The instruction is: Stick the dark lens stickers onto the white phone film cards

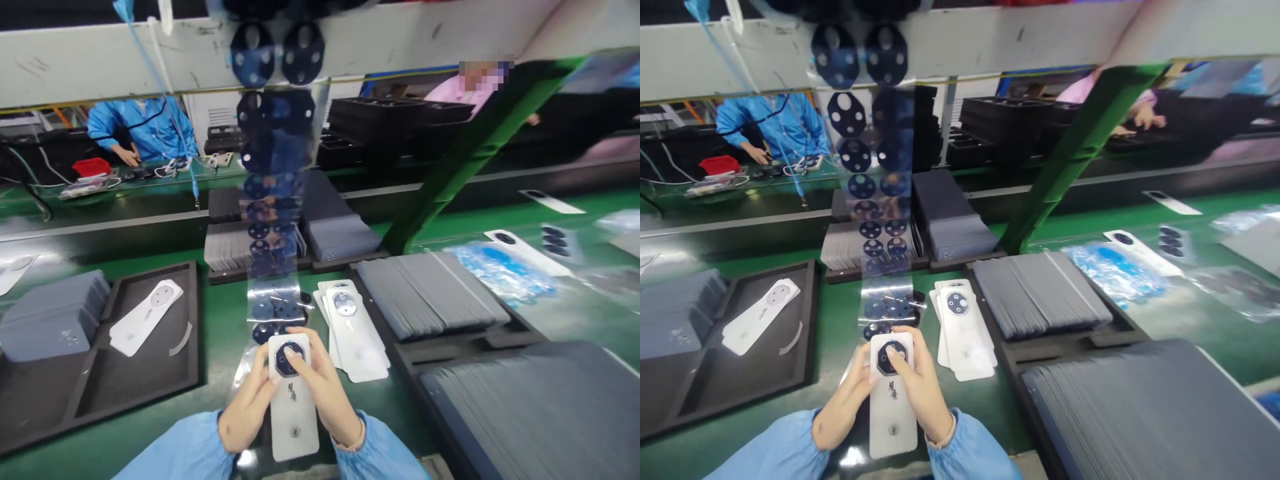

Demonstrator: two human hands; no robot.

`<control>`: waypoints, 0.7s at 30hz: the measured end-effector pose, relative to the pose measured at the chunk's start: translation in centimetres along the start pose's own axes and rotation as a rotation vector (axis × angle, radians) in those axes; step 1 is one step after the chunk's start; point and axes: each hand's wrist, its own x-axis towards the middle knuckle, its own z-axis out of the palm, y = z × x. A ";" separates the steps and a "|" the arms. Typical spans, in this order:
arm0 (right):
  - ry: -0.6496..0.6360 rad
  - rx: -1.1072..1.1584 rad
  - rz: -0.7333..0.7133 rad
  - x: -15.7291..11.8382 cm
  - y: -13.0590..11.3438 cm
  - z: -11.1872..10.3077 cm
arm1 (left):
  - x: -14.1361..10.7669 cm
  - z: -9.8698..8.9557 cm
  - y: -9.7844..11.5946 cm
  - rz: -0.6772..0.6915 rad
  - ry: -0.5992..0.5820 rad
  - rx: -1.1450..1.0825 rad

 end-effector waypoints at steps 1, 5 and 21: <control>0.022 -0.005 0.001 -0.1 -0.3 -0.5 | -0.2 0.5 0.1 -0.021 -0.025 0.024; 0.066 -0.065 -0.032 -0.8 -0.9 -1.6 | -0.6 1.8 0.9 -0.090 -0.019 0.019; 0.351 -1.018 -0.487 0.1 1.5 -7.6 | -0.2 -9.1 8.0 0.278 0.642 0.354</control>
